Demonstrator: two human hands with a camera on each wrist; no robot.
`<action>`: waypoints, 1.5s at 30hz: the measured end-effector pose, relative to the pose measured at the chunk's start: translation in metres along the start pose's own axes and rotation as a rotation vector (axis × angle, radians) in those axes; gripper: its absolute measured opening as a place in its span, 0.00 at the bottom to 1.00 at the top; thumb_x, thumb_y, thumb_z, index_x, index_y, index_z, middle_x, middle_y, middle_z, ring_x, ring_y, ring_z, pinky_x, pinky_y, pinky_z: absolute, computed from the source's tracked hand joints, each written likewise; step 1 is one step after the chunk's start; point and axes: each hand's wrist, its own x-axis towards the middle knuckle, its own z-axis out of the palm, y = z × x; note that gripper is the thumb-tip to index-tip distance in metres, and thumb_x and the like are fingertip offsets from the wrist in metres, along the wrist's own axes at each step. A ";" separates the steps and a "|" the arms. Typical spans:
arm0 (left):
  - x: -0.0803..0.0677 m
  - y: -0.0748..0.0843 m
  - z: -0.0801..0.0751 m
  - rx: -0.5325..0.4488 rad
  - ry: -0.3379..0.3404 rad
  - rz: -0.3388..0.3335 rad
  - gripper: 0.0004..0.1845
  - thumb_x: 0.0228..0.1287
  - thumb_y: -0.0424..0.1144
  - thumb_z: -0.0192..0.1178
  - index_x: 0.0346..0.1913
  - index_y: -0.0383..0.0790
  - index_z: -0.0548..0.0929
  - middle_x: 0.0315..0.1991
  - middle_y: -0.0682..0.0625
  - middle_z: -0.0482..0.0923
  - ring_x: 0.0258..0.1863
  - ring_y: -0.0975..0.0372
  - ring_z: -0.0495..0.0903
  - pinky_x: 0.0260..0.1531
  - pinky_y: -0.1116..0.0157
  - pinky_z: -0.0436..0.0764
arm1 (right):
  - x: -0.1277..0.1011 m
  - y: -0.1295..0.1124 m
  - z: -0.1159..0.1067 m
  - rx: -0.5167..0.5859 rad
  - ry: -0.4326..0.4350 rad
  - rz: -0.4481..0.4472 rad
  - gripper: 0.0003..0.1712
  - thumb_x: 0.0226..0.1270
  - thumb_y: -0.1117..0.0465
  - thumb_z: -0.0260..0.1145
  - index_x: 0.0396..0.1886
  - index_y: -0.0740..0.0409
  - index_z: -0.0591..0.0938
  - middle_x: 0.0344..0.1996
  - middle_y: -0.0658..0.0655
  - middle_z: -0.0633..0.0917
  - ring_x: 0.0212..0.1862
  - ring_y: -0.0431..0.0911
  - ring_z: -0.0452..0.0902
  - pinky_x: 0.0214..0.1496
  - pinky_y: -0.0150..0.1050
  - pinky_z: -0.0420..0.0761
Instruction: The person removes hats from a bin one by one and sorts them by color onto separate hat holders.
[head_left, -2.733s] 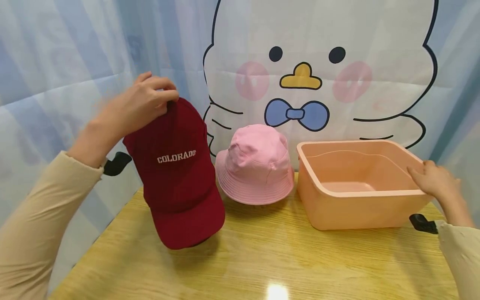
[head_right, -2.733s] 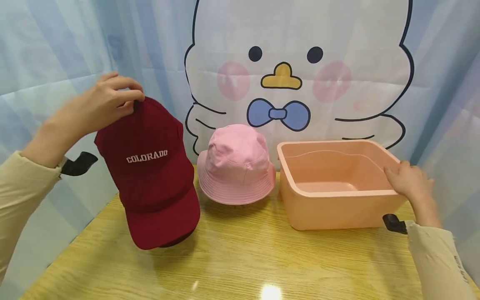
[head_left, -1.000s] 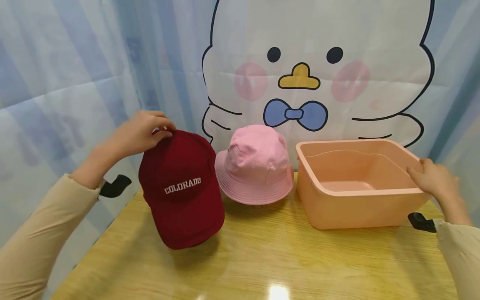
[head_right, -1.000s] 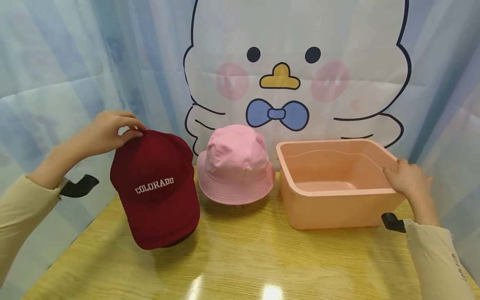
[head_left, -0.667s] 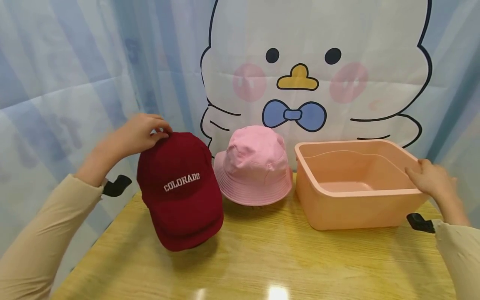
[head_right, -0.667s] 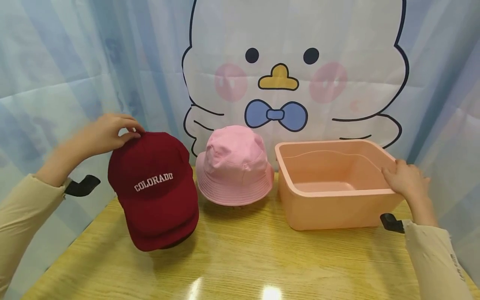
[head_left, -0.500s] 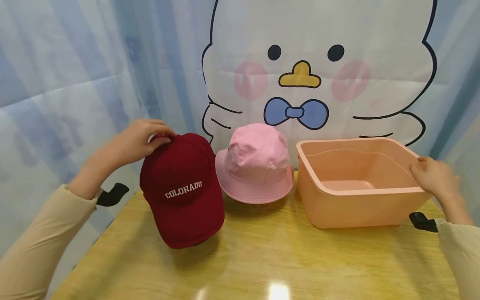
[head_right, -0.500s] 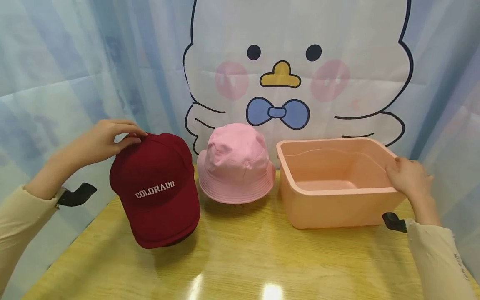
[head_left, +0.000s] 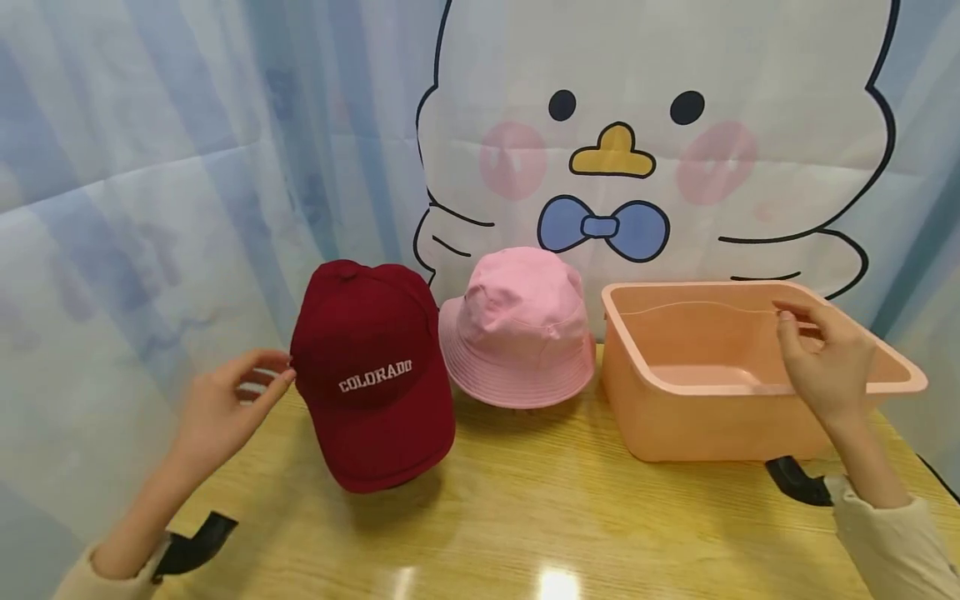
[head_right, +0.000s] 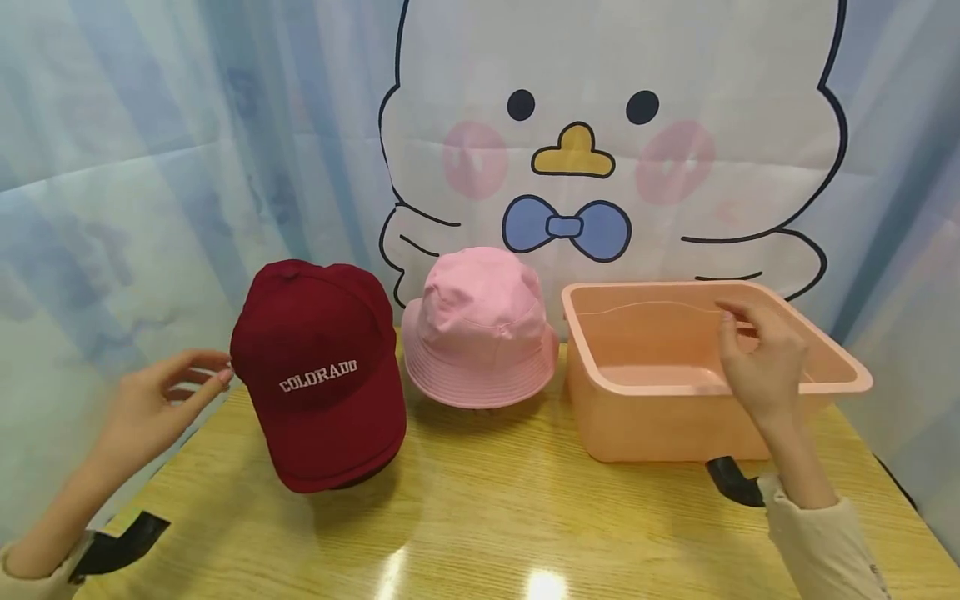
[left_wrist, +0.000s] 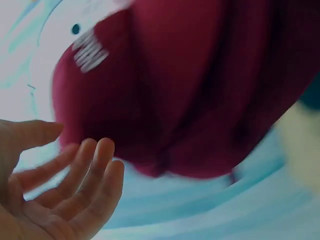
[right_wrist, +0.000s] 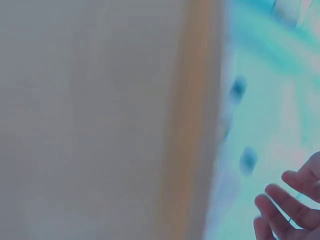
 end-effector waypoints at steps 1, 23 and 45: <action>-0.007 -0.004 0.005 -0.075 -0.040 -0.077 0.10 0.58 0.32 0.57 0.42 0.32 0.78 0.31 0.49 0.81 0.26 0.78 0.76 0.25 0.79 0.76 | -0.003 -0.014 0.006 0.069 -0.010 -0.043 0.10 0.57 0.70 0.56 0.34 0.73 0.81 0.31 0.21 0.75 0.34 0.16 0.70 0.37 0.12 0.66; -0.043 -0.011 0.044 -0.771 -0.419 -0.696 0.26 0.67 0.45 0.46 0.54 0.24 0.59 0.37 0.50 0.79 0.37 0.61 0.83 0.39 0.62 0.80 | -0.102 -0.168 0.182 0.870 -1.070 0.640 0.20 0.66 0.67 0.50 0.53 0.78 0.66 0.45 0.77 0.74 0.45 0.59 0.78 0.41 0.45 0.80; -0.048 -0.025 0.035 -0.785 -0.617 -0.785 0.33 0.68 0.52 0.40 0.61 0.25 0.54 0.41 0.54 0.75 0.38 0.66 0.81 0.36 0.63 0.81 | -0.098 -0.188 0.200 1.049 -1.090 0.922 0.04 0.66 0.64 0.52 0.39 0.57 0.66 0.24 0.46 0.76 0.22 0.36 0.75 0.26 0.28 0.76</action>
